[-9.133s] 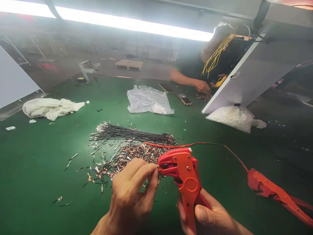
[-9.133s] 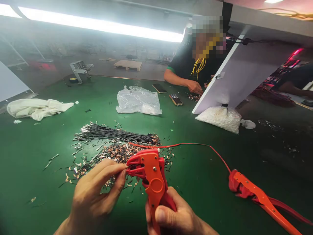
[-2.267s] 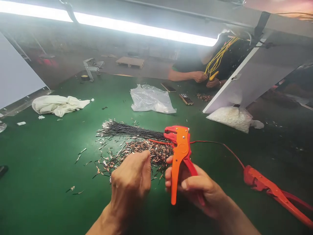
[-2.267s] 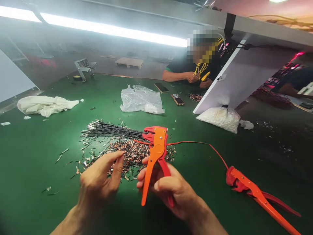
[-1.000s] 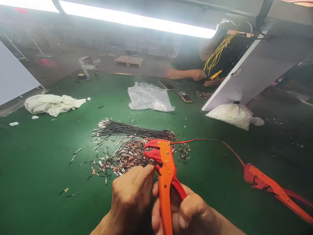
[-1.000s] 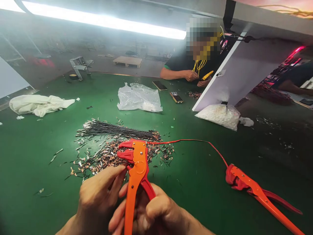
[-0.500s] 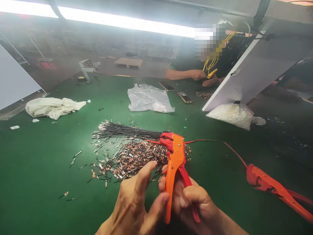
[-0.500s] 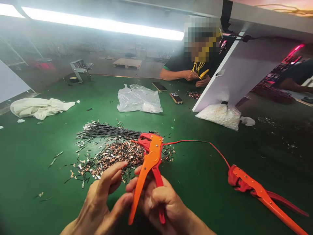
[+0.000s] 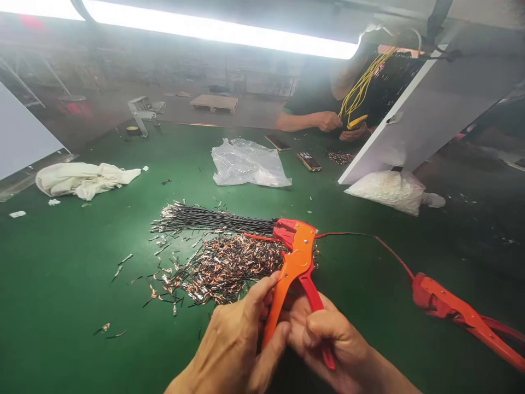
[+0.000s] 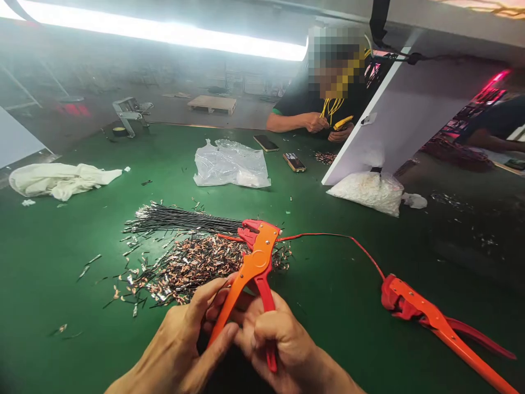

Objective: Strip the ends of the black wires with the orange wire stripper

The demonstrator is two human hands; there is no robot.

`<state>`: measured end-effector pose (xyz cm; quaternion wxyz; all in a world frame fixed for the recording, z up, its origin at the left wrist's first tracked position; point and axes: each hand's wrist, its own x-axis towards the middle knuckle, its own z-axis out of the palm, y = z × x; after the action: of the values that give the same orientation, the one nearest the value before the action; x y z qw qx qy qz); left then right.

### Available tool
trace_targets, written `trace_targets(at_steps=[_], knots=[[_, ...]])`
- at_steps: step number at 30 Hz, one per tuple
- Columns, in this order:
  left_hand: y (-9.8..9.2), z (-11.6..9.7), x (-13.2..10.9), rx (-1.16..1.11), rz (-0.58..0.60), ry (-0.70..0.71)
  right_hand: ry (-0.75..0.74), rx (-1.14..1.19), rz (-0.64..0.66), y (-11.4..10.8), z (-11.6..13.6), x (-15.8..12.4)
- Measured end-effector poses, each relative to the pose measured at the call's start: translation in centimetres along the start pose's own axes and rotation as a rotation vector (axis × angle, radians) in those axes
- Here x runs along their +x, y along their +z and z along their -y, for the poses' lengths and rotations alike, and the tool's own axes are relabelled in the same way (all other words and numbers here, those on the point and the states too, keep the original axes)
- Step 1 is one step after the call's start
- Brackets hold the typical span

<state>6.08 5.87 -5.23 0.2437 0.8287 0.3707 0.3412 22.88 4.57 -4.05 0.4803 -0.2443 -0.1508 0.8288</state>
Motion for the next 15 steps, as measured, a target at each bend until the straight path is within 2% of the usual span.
trace_targets(at_steps=[2,5,9,12,15], knots=[[-0.7,0.0,0.0,0.013,-0.045,0.026,0.021,0.015,0.025,-0.1,0.1,-0.3],[-1.3,0.2,0.2,0.078,-0.165,-0.036,0.076,0.033,0.081,-0.1,0.1,-0.7],[-1.0,0.6,0.4,0.129,-0.283,-0.021,0.117,0.090,0.158,-0.2,-0.4,-0.7],[-0.5,1.0,0.3,0.137,-0.305,0.036,0.157,0.119,0.221,-0.4,-0.6,-0.7],[-0.4,1.1,0.1,0.117,-0.280,0.027,0.201,0.125,0.281,-0.6,-0.8,-0.8]])
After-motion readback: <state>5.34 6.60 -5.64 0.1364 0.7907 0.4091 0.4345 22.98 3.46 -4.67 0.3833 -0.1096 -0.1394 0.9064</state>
